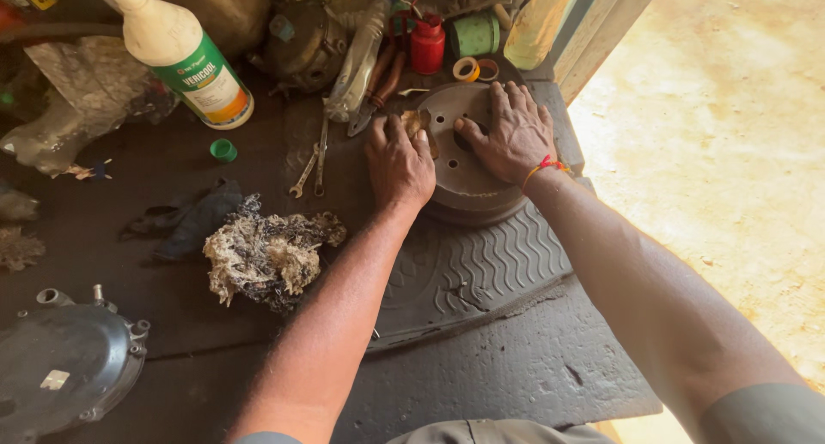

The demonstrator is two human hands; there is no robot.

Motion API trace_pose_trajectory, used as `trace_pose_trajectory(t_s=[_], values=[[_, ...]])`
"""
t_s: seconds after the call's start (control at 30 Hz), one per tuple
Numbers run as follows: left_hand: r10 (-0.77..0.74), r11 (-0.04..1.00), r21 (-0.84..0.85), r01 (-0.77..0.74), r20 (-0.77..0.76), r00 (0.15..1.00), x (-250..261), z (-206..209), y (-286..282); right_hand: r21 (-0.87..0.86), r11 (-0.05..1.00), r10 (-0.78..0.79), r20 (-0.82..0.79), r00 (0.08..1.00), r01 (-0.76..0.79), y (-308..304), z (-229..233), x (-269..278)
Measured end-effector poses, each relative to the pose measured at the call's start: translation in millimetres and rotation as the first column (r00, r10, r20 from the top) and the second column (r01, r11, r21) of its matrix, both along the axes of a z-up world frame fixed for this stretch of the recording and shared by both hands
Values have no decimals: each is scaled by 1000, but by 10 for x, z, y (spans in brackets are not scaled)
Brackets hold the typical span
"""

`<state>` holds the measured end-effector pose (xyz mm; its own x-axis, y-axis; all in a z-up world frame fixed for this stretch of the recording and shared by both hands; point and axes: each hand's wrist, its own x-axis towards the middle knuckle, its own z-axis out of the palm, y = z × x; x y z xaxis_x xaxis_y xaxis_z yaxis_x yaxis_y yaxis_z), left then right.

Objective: The person cleans a brake drum by hand using a scrap of material and a cleaning cloth.

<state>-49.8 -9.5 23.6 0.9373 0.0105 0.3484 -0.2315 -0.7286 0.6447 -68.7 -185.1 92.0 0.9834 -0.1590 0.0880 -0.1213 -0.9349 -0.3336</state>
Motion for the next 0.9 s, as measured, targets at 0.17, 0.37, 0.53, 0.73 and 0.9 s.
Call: trace_pose_trajectory(t_s=[0.17,0.37,0.53,0.73,0.9], values=[[15,1000,-6,-15,1,1000,-77,128,-5,6,1000,6,0,1000,-6,-3,9,-1],[-14,999,-45,16,33,999,-161,171,13,22,1000,8,21,1000,-8,1,11,-9],[-110,994,-63,92,-430,896,53,448,233,17,1000,19,31,999,-19,-12,18,-11],[-15,998,-56,-4,-347,938,511,388,253,14,999,33,26,999,-33,-14,28,-18],[66,971,-220,-93,-127,990,473,-1,1,11,1000,27,19,999,-27,-11,33,-15]])
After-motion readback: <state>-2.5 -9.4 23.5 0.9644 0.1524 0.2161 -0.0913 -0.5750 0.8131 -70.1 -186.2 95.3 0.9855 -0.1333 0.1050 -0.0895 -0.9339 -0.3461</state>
